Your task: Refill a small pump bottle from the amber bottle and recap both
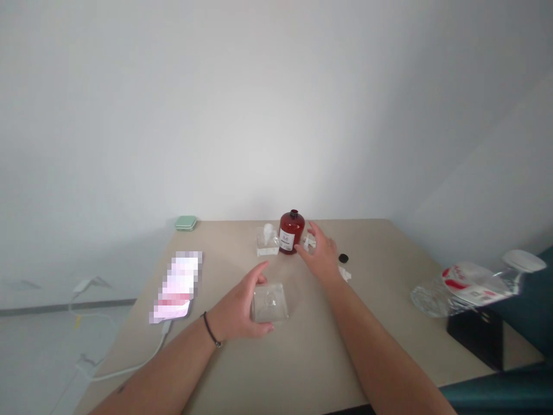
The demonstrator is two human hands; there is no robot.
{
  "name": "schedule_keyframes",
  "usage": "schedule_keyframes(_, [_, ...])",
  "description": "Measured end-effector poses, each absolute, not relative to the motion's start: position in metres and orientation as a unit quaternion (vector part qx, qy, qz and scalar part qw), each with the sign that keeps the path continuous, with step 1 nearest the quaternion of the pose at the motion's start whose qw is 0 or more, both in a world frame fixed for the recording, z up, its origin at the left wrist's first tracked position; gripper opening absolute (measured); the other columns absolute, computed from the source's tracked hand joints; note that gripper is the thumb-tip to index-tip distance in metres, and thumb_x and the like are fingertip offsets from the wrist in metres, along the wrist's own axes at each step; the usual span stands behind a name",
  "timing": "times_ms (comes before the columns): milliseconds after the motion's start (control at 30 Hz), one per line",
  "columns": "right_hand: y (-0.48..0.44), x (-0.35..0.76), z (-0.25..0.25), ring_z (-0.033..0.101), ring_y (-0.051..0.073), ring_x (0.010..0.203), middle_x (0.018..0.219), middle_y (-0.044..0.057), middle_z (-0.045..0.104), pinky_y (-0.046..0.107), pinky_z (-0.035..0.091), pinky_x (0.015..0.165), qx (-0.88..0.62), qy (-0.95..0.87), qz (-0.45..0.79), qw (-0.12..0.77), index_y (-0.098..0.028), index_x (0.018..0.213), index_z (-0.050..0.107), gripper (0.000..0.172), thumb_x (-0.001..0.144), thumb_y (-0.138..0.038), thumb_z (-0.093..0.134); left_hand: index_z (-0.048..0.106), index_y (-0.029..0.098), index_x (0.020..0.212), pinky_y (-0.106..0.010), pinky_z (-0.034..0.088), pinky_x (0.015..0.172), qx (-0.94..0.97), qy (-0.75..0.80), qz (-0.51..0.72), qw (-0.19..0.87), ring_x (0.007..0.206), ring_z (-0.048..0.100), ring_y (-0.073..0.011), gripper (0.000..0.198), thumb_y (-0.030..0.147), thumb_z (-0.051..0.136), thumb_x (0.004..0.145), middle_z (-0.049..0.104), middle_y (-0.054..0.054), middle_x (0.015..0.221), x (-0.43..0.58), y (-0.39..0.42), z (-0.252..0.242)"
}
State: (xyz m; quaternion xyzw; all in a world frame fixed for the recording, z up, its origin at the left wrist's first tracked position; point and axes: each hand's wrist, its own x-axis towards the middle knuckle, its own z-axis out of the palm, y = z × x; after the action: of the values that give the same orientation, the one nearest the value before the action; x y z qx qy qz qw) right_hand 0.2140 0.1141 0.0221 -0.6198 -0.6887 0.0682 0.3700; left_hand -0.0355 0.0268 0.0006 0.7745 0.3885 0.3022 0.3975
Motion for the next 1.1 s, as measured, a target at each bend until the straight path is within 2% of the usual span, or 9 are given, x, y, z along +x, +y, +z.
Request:
schedule_keyframes(133, [0.117, 0.195, 0.024, 0.061, 0.031, 0.122, 0.126, 0.011, 0.07, 0.067, 0.014, 0.115, -0.653, -0.699, -0.011, 0.291, -0.027, 0.153, 0.029, 0.071, 0.089, -0.034, 0.058, 0.007, 0.025, 0.152, -0.052, 0.041, 0.106, 0.771, 0.394, 0.297, 0.403, 0.113, 0.054, -0.0299, 0.118, 0.026, 0.081, 0.06, 0.046, -0.009, 0.125, -0.034, 0.026, 0.002])
schedule_keyframes(300, [0.118, 0.197, 0.019, 0.066, 0.029, 0.113, 0.115, 0.008, 0.075, 0.066, 0.013, 0.115, -0.665, -0.693, -0.037, 0.277, -0.025, 0.155, 0.025, 0.07, 0.092, -0.032, 0.055, 0.007, 0.025, 0.151, -0.052, 0.04, 0.106, 0.767, 0.388, 0.3, 0.413, 0.113, 0.054, -0.0296, 0.117, 0.028, 0.08, 0.06, 0.045, -0.009, 0.124, -0.035, 0.027, -0.002])
schedule_keyframes(433, [0.107, 0.214, 0.022, 0.067, 0.028, 0.109, 0.109, 0.008, 0.076, 0.062, 0.019, 0.113, -0.66, -0.677, -0.024, 0.323, -0.022, 0.149, 0.039, 0.059, 0.092, -0.034, 0.053, 0.006, 0.025, 0.152, -0.051, 0.039, 0.106, 0.766, 0.39, 0.3, 0.414, 0.113, 0.054, -0.0296, 0.117, 0.029, 0.08, 0.062, 0.045, -0.009, 0.124, -0.037, 0.026, -0.005])
schedule_keyframes(567, [0.095, 0.256, 0.031, 0.069, 0.025, 0.097, 0.103, 0.007, 0.075, 0.053, 0.034, 0.103, -0.676, -0.641, -0.052, 0.36, -0.023, 0.125, 0.064, 0.038, 0.091, -0.029, 0.047, 0.005, 0.027, 0.153, -0.051, 0.039, 0.105, 0.764, 0.391, 0.299, 0.416, 0.114, 0.053, -0.0292, 0.116, 0.03, 0.08, 0.064, 0.045, -0.008, 0.126, -0.039, 0.026, -0.009])
schedule_keyframes(633, [0.093, 0.28, 0.035, 0.068, 0.024, 0.096, 0.108, 0.009, 0.074, 0.047, 0.038, 0.1, -0.729, -0.603, -0.049, 0.321, -0.022, 0.122, 0.067, 0.04, 0.091, -0.023, 0.042, 0.003, 0.028, 0.153, -0.052, 0.037, 0.106, 0.766, 0.39, 0.299, 0.415, 0.115, 0.053, -0.0294, 0.116, 0.03, 0.079, 0.066, 0.044, -0.008, 0.126, -0.04, 0.025, -0.011])
schedule_keyframes(767, [0.096, 0.31, 0.035, 0.065, 0.025, 0.106, 0.115, 0.01, 0.072, 0.038, 0.043, 0.096, -0.795, -0.563, -0.007, 0.227, -0.021, 0.126, 0.065, 0.043, 0.089, -0.022, 0.043, 0.0, 0.029, 0.153, -0.053, 0.037, 0.106, 0.768, 0.382, 0.312, 0.409, 0.116, 0.053, -0.0296, 0.117, 0.029, 0.08, 0.067, 0.044, -0.009, 0.127, -0.042, 0.026, -0.015])
schedule_keyframes(967, [0.105, 0.31, 0.024, 0.066, 0.033, 0.112, 0.12, 0.014, 0.073, 0.046, 0.046, 0.093, -0.826, -0.545, 0.061, 0.133, -0.023, 0.117, 0.071, 0.04, 0.092, -0.044, 0.047, 0.002, 0.026, 0.153, -0.051, 0.038, 0.104, 0.763, 0.381, 0.331, 0.405, 0.113, 0.055, -0.0291, 0.116, 0.029, 0.082, 0.068, 0.048, -0.01, 0.125, -0.043, 0.026, -0.015])
schedule_keyframes(1100, [0.102, 0.302, 0.032, 0.066, 0.033, 0.114, 0.122, 0.015, 0.072, 0.048, 0.045, 0.095, -0.831, -0.543, 0.053, 0.113, -0.022, 0.121, 0.068, 0.044, 0.095, -0.046, 0.042, 0.003, 0.028, 0.153, -0.05, 0.039, 0.103, 0.758, 0.385, 0.345, 0.397, 0.111, 0.056, -0.0279, 0.114, 0.028, 0.081, 0.07, 0.049, -0.01, 0.125, -0.041, 0.026, -0.015])
